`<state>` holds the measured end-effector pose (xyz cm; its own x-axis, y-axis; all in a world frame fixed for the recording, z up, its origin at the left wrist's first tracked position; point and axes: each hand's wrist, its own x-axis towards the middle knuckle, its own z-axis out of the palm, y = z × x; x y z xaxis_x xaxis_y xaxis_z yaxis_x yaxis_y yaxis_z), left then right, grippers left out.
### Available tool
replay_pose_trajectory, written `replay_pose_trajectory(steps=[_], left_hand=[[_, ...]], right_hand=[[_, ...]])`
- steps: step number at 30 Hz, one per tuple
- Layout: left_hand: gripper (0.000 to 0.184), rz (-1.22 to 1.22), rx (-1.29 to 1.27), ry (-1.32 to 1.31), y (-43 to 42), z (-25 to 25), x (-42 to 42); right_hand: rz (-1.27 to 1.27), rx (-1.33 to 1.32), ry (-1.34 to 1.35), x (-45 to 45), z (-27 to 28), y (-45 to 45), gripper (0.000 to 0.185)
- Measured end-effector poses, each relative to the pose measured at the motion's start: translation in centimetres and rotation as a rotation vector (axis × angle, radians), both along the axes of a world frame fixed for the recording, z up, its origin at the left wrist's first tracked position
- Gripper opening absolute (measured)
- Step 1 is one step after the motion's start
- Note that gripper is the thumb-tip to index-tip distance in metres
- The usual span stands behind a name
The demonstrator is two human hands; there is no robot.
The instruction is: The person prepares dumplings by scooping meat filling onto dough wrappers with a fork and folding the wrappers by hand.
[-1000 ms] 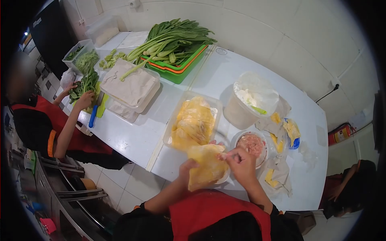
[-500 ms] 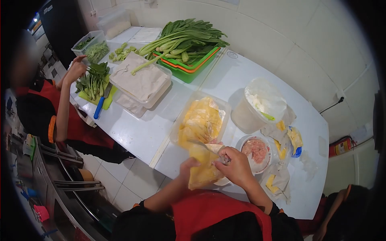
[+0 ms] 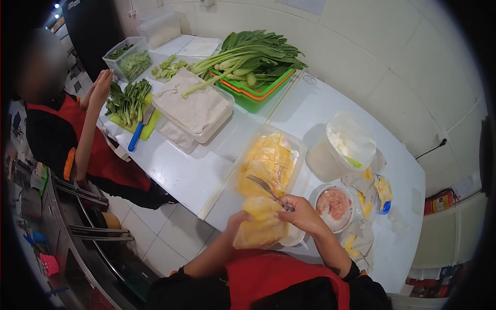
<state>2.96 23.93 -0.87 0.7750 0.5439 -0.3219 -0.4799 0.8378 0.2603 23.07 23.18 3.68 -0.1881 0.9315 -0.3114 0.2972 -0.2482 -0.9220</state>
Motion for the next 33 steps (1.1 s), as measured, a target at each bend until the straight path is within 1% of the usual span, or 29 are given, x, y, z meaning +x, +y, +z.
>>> replay_pose_trajectory(steps=[2,5,7,8,10,11,12,13,14,16,18,19,20,22,24,25,27,29,31,32,33], left_hand=[[0.074,0.098,-0.049,-0.067,0.5,-0.2,-1.2],[0.075,0.327,0.140,-0.314,2.0,-1.9,-3.2],[0.073,0.482,0.243,-0.309,2.7,1.7,-3.4],[0.073,0.559,0.298,-0.310,3.0,3.1,-3.5],[0.074,0.660,0.228,-0.399,3.2,3.0,-4.2],[0.075,0.710,0.192,-0.448,3.1,2.5,-4.8],[0.076,0.676,0.214,-0.475,3.1,0.0,-5.9],[0.077,0.643,0.234,-0.500,3.2,-4.2,-7.2],[0.078,0.609,0.249,-0.520,3.5,-6.8,-7.8],[0.079,0.602,0.196,-0.523,3.4,-8.2,-7.5],[0.078,0.608,0.144,-0.505,2.8,-7.3,-6.8],[0.076,0.620,0.127,-0.495,2.9,-4.4,-5.6],[0.075,0.626,0.107,-0.487,2.9,-2.0,-4.7],[0.076,0.679,0.142,-0.344,2.6,0.6,-3.6],[0.076,0.704,0.176,-0.218,2.6,2.1,-2.8],[0.076,0.692,0.183,-0.199,2.6,2.3,-2.6],[0.076,0.652,0.187,-0.180,2.9,2.4,-2.1],[0.077,0.604,0.190,-0.179,3.1,2.2,-1.6],[0.077,0.550,0.189,-0.181,3.2,1.9,-0.9],[0.077,0.521,0.184,-0.188,3.2,1.8,-0.6],[0.077,0.492,0.175,-0.200,3.2,1.6,-0.2]], right_hand=[[0.000,0.011,0.107,-0.1,0.2,1.9,0.013],[-0.035,0.041,0.213,0.1,2.4,6.3,0.013],[-0.109,0.098,-0.125,1.4,2.0,10.3,0.017],[-0.146,0.160,-0.237,2.0,0.6,11.8,0.019],[-0.224,0.291,-0.465,3.2,-2.2,15.0,0.024],[-0.245,0.308,-0.524,3.6,-2.8,15.7,0.025],[-0.265,0.324,-0.584,3.8,-3.5,15.8,0.026],[-0.284,0.337,-0.644,3.9,-3.7,15.9,0.027],[-0.300,0.334,-0.689,3.7,-3.2,15.8,0.025],[-0.340,0.301,-0.777,3.2,-1.8,14.3,0.021],[-0.353,0.380,-0.706,3.5,-0.6,12.4,0.019],[-0.367,0.418,-0.672,3.9,-0.1,11.3,0.017],[-0.365,0.387,-0.571,4.5,0.4,9.9,0.017],[-0.381,0.319,-0.382,6.4,1.3,6.0,0.017],[-0.385,0.196,-0.412,9.5,2.5,1.1,0.018],[-0.383,0.137,-0.423,11.1,3.1,-1.3,0.018],[-0.377,0.277,-0.697,13.9,3.8,-6.3,0.021],[-0.385,0.121,-0.886,14.9,5.4,-10.6,0.024],[-0.431,0.000,-1.029,13.8,5.8,-13.5,0.027],[-0.450,-0.066,-1.097,13.2,5.6,-14.7,0.029],[-0.423,-0.073,-1.256,12.7,4.6,-15.4,0.031]])
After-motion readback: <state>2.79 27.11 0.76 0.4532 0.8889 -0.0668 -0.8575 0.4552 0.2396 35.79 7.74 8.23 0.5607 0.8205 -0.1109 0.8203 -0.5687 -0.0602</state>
